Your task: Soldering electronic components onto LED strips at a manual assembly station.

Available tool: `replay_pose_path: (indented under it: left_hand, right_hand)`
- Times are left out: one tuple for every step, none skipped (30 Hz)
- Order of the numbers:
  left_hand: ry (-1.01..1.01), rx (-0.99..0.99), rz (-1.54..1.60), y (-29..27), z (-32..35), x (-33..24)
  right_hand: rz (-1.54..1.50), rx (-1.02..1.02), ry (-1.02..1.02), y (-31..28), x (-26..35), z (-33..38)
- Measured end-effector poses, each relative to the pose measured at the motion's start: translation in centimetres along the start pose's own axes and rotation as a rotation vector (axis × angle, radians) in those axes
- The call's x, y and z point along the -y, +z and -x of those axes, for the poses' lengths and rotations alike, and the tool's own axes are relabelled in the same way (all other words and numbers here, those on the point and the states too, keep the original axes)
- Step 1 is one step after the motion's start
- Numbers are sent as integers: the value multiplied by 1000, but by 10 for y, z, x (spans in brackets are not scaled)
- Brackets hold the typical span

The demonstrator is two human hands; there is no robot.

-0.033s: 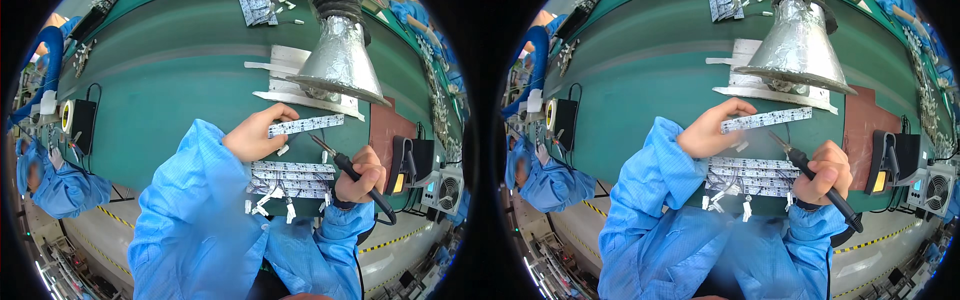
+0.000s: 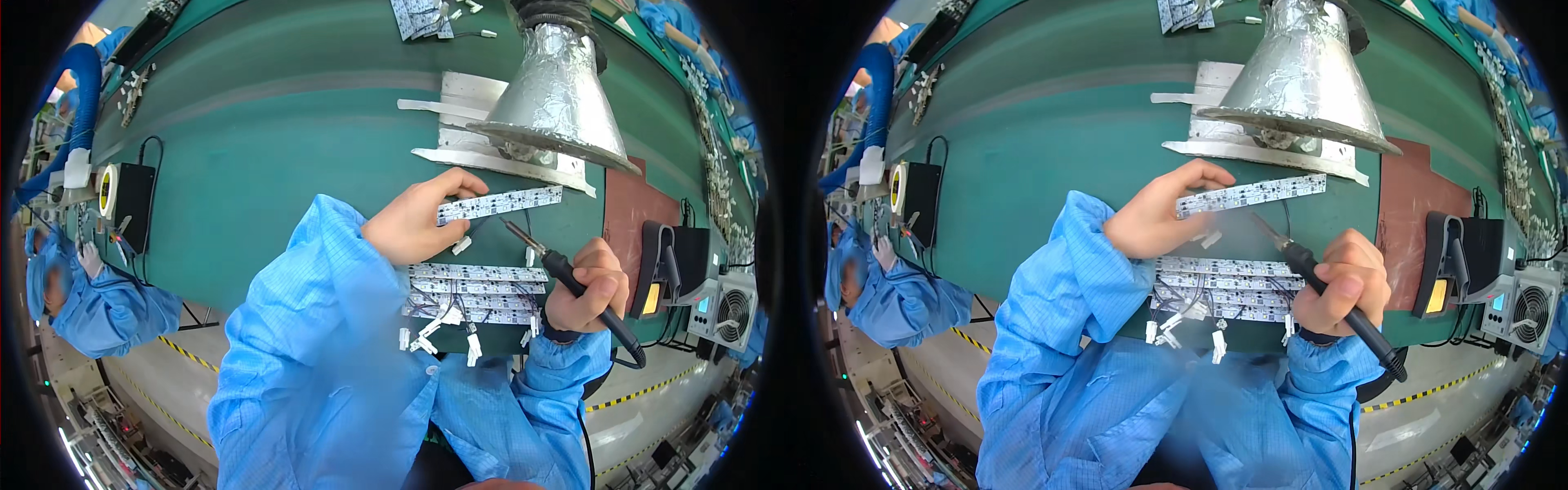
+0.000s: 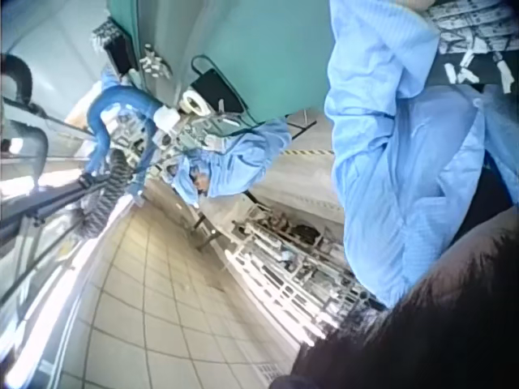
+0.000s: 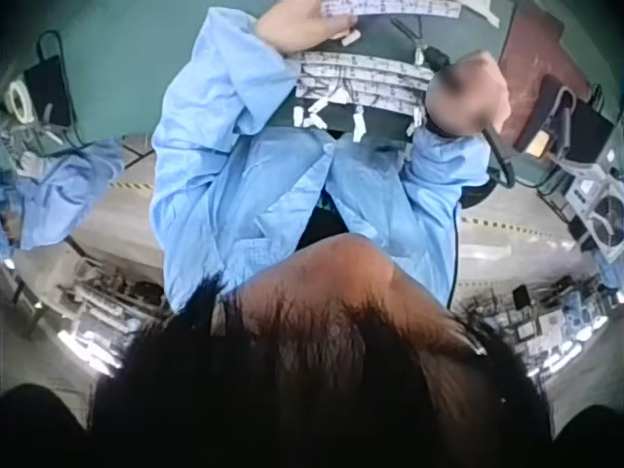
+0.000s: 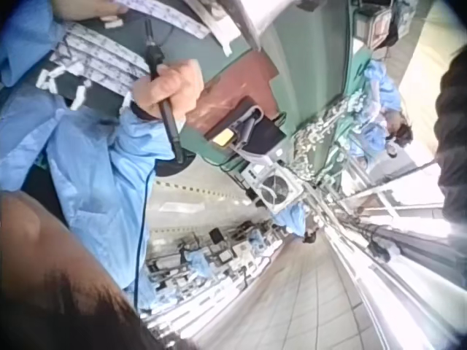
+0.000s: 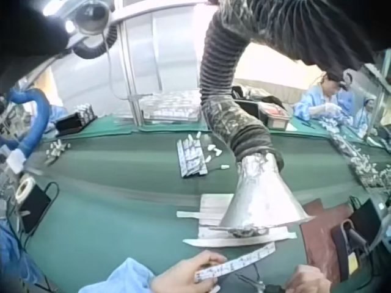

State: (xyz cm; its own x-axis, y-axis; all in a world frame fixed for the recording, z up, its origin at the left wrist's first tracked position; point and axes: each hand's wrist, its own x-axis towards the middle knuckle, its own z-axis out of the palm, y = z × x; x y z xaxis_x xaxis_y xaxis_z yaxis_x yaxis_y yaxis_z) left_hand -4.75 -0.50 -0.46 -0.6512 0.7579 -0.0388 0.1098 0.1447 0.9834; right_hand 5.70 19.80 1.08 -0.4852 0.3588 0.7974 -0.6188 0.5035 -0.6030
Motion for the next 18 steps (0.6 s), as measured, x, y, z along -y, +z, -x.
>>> replay_pose_path:
  left_hand:
    - [-5,7,-6,0,-1,0]
    - [-10,9,-13,0,-1,1]
    - [-15,11,-7,0,-2,2]
    - [-1,15,-4,0,-2,4]
    - [14,19,-3,0,-3,5]
    - [11,21,2,0,-3,6]
    - [24,16,-20,1,-4,6]
    - [37,12,-44,2,-3,7]
    - [33,14,-40,2,-3,6]
    - [30,12,-34,2,-3,6]
    - [27,9,-29,2,-3,6]
    - [25,9,-27,2,-3,6]
    - [24,6,-20,2,-2,6]
    - [24,4,-12,2,-3,6]
    - [24,6,-9,2,-3,5]
    - [20,8,-26,1,-3,3]
    - [15,9,-46,1,-3,2]
    - [14,9,-46,1,-3,3]
  right_hand:
    - [-3,67,-32,1,0,-1]
    - [-10,135,-63,2,0,-3]
    - [-3,193,-85,3,0,-5]
    - [0,197,-78,4,-1,-5]
    - [11,244,-96,5,-2,-6]
    - [21,290,-113,5,-2,-6]
    - [28,298,-113,5,-3,-6]
    - [30,301,-107,5,-3,-6]
    - [33,309,-103,5,-3,-6]
    - [36,317,-100,6,-3,-5]
    - [36,319,-97,6,-3,-5]
    - [33,325,-90,7,-2,-5]
    - [30,330,-84,7,-3,-5]
    - [33,331,-83,7,-3,-4]
    - [33,340,-80,6,-4,-4]
    - [34,349,-78,6,-4,-4]
    - [34,349,-77,6,-4,-4]
    - [34,354,-68,6,-4,-3]
